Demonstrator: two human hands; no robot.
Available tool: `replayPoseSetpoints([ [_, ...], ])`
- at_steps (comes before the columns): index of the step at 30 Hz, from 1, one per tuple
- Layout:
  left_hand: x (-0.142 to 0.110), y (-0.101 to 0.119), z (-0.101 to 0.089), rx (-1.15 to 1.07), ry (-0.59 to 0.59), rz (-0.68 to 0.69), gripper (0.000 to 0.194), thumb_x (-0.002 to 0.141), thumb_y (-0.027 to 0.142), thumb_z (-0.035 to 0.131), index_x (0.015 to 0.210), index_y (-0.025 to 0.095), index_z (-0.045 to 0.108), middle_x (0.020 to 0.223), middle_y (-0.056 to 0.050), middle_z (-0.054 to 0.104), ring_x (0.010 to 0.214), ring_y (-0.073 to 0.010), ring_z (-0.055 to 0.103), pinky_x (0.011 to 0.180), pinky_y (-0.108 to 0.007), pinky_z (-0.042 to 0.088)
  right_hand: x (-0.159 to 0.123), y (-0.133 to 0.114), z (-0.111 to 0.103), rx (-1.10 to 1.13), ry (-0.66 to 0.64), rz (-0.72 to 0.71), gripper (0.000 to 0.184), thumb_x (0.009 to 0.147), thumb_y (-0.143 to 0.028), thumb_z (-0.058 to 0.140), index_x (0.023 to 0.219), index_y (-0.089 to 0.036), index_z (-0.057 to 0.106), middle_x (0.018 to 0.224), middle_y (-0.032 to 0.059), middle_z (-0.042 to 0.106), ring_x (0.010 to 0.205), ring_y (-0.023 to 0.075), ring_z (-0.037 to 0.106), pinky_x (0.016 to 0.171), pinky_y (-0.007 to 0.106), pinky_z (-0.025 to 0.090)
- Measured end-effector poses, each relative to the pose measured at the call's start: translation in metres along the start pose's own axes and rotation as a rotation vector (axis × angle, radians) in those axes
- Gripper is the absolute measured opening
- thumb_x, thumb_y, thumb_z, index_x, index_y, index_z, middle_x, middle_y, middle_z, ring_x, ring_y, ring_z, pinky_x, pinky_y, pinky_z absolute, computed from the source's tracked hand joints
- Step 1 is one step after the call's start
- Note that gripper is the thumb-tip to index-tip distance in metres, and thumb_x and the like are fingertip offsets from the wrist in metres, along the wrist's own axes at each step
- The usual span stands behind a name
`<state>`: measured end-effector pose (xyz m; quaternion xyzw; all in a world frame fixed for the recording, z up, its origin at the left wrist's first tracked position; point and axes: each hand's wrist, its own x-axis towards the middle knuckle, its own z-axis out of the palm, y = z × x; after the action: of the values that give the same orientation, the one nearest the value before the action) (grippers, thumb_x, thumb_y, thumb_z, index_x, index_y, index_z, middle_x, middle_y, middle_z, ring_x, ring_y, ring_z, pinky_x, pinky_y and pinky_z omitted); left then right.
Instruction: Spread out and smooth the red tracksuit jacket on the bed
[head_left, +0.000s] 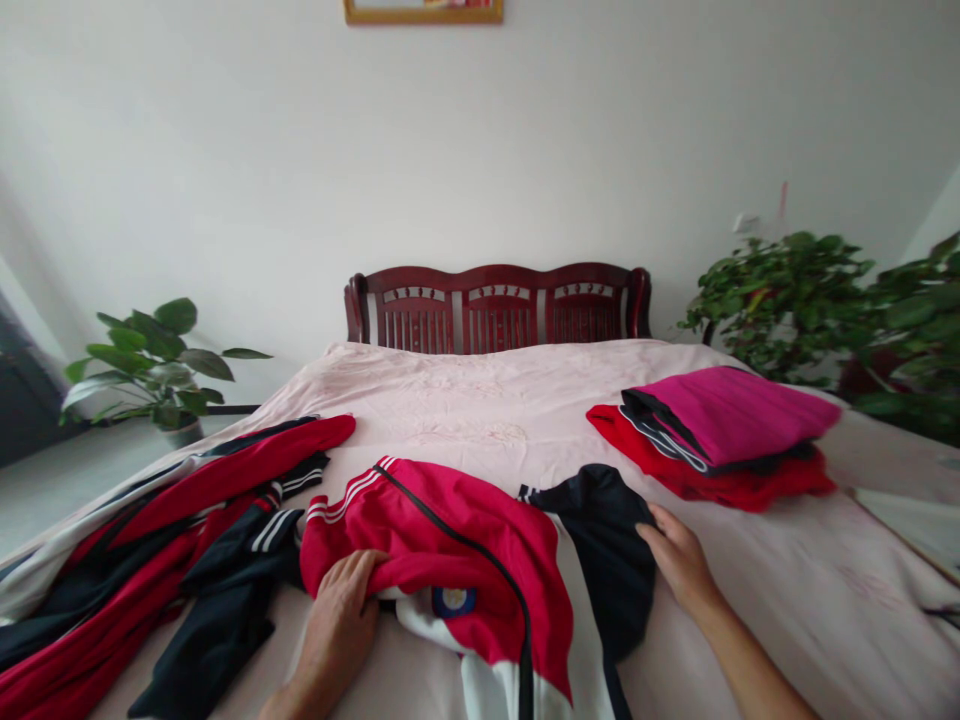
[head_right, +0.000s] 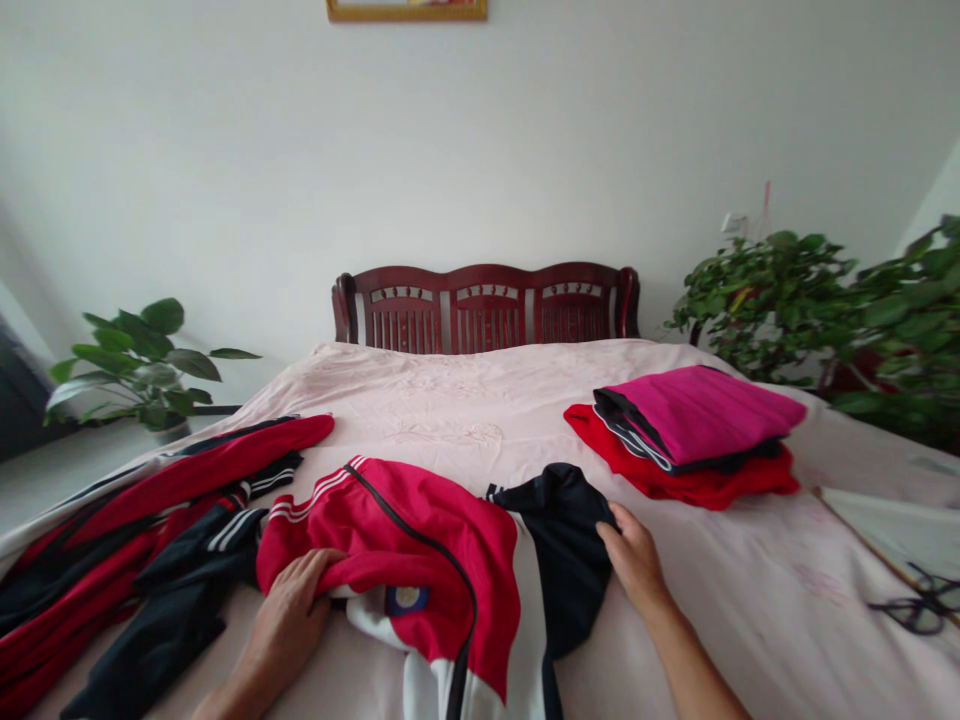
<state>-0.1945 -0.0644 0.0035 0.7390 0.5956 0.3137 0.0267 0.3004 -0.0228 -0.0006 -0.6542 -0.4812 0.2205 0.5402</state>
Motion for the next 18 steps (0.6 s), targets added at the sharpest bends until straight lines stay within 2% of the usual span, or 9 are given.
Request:
replayPoseSetpoints([
  [7, 0.000, 0.001, -0.001, -0.002, -0.029, -0.016, 0.050, 0.067, 0.005, 0.045, 0.110, 0.024, 0.063, 0.113, -0.004, 0.070, 0.112, -0.0243, 0.061, 0.101, -0.041, 0.044, 0.004, 0.008, 0.001, 0.013, 0.031, -0.030, 0.050, 0.066, -0.042, 0.059, 0.108, -0.016, 0.071, 0.107, 0.0105, 0.076, 0.102, 0.0313, 0.069, 0.092, 0.039, 0.054],
  [18, 0.001, 0.002, -0.003, -0.014, -0.041, -0.021, 0.051, 0.065, 0.006, 0.046, 0.109, 0.024, 0.064, 0.113, -0.004, 0.071, 0.111, -0.0248, 0.061, 0.101, -0.042, 0.044, -0.001, -0.002, 0.001, -0.004, -0.005, -0.004, 0.052, 0.068, -0.041, 0.056, 0.111, -0.015, 0.068, 0.112, 0.0116, 0.074, 0.103, 0.0314, 0.069, 0.094, 0.040, 0.052],
])
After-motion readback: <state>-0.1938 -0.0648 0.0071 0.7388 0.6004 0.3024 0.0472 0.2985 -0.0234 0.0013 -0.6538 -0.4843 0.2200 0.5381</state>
